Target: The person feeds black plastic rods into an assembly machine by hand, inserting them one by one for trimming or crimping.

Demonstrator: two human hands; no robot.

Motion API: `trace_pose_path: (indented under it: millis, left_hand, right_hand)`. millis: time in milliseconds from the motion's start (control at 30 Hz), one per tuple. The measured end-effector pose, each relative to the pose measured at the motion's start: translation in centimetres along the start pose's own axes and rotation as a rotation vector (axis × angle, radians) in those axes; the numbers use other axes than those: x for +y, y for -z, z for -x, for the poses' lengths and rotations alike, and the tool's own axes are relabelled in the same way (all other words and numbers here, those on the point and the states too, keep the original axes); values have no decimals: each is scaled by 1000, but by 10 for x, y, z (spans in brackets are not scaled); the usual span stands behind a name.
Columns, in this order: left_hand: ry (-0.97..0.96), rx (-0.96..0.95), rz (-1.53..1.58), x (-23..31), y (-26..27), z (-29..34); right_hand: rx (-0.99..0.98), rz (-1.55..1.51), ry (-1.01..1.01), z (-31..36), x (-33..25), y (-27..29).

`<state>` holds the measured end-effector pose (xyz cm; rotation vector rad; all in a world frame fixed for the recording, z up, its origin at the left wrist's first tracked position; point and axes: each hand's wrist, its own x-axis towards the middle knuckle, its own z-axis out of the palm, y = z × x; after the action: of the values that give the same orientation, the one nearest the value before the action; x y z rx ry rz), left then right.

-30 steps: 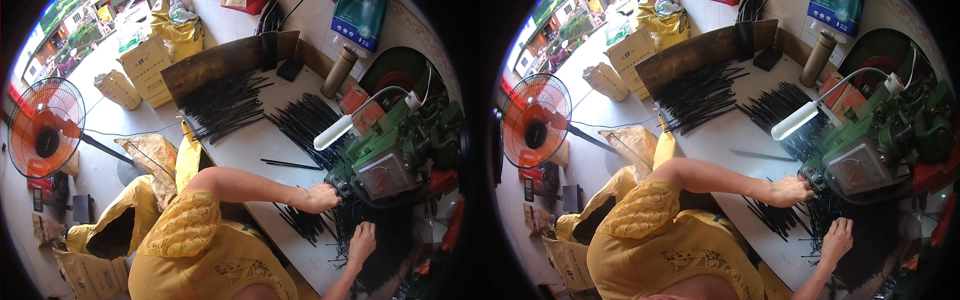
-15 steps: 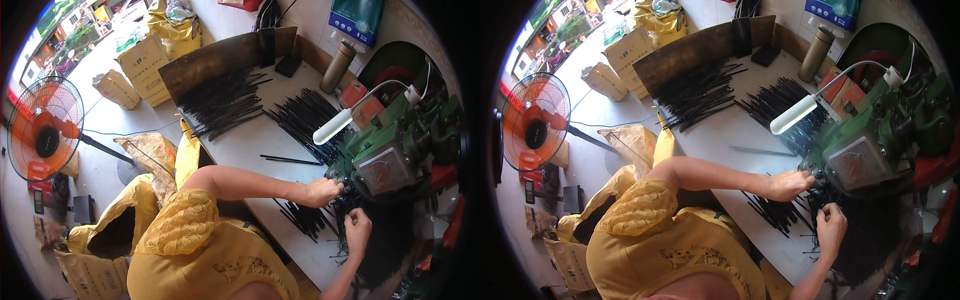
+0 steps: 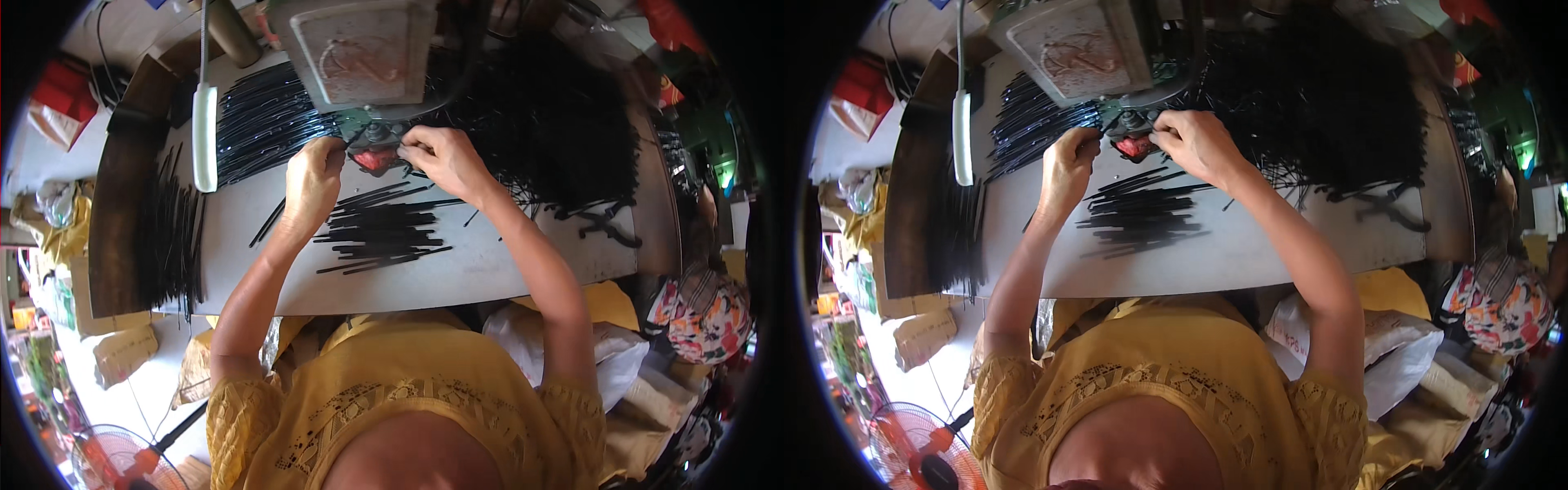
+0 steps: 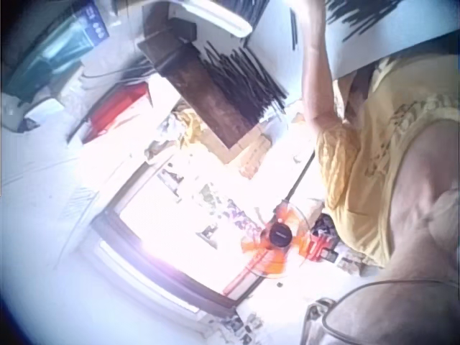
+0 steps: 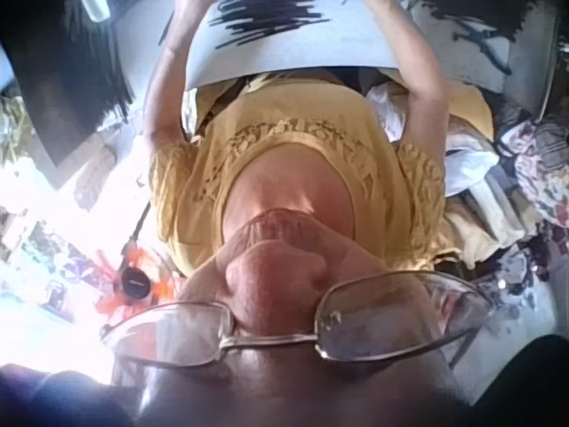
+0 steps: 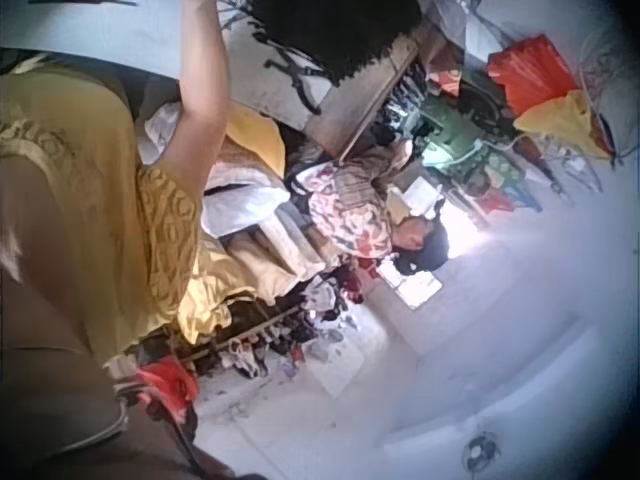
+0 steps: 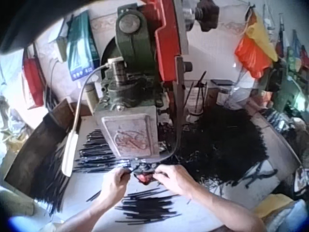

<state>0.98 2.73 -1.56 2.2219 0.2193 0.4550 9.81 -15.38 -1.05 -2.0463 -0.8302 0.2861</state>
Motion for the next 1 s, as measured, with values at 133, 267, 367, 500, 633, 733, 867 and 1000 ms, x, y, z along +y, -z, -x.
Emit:
trace_pose_path:
  millis: [133, 267, 367, 500, 633, 733, 867, 1000]
  left_hand:
    - [-20, -26, 19, 6, -9, -2]
    - [9, -14, 62, 2, -5, 0]
    - [-8, -21, 48, 0, -3, 0]
    - [-19, -37, 36, 4, -2, -1]
    - [-73, -14, -11, 2, -3, -3]
    - [-113, -4, -28, 2, -3, -4]
    - [-344, 104, -222, 3, -5, -3]
    - [-286, 73, -404, 20, -6, 9]
  right_hand:
    - [-50, -345, -129, -1, -5, 1]
    - [-50, -483, -173, -6, -11, -6]
    - [-40, -596, -205, -8, -11, -8]
    - [-27, -621, -167, -9, -11, -9]
    - [-15, -607, -172, -12, -11, -9]
    - [-18, -640, -186, -12, -13, -7]
    - [-27, -660, -208, -12, -12, -7]
    - [-40, -647, -232, -12, -14, -13]
